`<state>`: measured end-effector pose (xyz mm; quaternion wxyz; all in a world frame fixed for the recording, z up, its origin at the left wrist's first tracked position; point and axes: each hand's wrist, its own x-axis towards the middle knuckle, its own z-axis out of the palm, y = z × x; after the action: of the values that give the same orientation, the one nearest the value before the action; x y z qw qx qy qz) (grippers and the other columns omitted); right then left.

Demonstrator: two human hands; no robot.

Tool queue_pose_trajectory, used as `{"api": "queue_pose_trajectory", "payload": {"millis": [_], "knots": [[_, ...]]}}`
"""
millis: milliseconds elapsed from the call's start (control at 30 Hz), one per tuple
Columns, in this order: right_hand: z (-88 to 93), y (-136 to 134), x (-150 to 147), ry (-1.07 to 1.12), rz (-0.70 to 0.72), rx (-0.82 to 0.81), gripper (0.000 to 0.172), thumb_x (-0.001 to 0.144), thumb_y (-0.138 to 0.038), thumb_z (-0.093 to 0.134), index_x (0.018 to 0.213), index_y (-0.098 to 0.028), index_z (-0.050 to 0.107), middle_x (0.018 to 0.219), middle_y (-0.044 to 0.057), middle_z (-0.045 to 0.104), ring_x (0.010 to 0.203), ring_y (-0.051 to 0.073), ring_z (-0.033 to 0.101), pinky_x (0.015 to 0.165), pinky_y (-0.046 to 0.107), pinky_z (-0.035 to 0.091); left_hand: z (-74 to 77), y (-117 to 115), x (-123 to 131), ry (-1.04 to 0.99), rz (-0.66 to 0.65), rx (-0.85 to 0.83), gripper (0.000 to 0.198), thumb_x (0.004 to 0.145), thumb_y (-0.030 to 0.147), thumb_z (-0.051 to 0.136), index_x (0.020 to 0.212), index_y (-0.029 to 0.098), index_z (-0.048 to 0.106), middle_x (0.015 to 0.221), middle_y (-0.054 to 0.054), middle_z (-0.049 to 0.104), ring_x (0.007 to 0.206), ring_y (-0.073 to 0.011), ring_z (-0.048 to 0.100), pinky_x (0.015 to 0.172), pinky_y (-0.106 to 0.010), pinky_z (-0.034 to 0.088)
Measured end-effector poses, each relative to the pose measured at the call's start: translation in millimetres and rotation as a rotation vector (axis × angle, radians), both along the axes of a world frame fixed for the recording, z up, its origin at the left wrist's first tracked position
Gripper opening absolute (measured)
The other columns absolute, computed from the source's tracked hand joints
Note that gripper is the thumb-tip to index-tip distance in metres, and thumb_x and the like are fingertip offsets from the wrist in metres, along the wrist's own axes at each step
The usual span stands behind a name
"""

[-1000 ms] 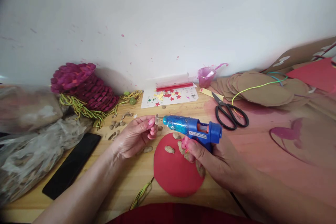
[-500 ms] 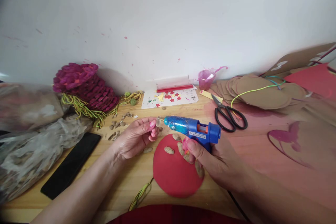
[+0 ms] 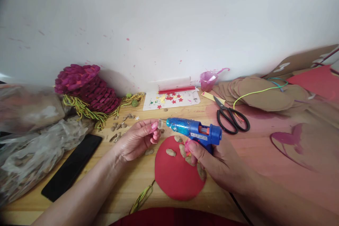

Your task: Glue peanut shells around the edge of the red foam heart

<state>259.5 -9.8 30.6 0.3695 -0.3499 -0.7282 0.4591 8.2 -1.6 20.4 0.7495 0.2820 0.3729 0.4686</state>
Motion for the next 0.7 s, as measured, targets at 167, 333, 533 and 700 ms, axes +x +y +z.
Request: {"api": "queue_pose_trajectory", "payload": {"millis": [167,333,533,700], "knots": [[-2.6,-0.2,0.8,0.001,0.011,-0.05,0.039,0.103,-0.045,0.048,0.076,-0.02,0.062,0.068,0.003,0.067,0.056,0.011,0.06,0.049,0.022,0.046,-1.0,-0.2,-0.3,0.0,0.001,-0.002,0.022,0.075,0.026,0.087,0.084,0.01,0.075,0.064,-0.001,0.062,0.056,-0.005,0.055,0.052,-0.014,0.041],[-2.7,0.0,0.6,0.005,-0.004,-0.027,0.036,0.103,-0.043,0.049,0.078,-0.021,0.062,0.067,0.001,0.067,0.057,0.011,0.06,0.05,0.022,0.045,-1.4,0.5,0.0,-0.002,0.002,-0.001,0.022,0.076,0.026,0.087,0.084,0.01,0.074,0.064,-0.001,0.062,0.056,-0.0052,0.055,0.052,-0.015,0.041],[-0.2,1.1,-1.1,-0.003,-0.014,-0.001,0.037,0.103,-0.042,0.048,0.076,-0.021,0.062,0.066,0.001,0.067,0.057,0.01,0.059,0.05,0.022,0.044,-0.4,-0.5,0.1,0.009,-0.003,-0.006,0.023,0.075,0.027,0.087,0.083,0.01,0.073,0.064,-0.001,0.062,0.056,-0.0056,0.055,0.053,-0.015,0.041],[-0.7,2.5,-1.4,0.005,-0.01,-0.009,0.036,0.103,-0.043,0.048,0.078,-0.021,0.061,0.067,0.001,0.066,0.058,0.011,0.059,0.05,0.023,0.043,-0.3,-1.0,-1.1,0.009,-0.001,-0.011,0.024,0.075,0.028,0.087,0.083,0.01,0.073,0.065,-0.001,0.062,0.056,-0.0057,0.055,0.053,-0.015,0.04]]}}
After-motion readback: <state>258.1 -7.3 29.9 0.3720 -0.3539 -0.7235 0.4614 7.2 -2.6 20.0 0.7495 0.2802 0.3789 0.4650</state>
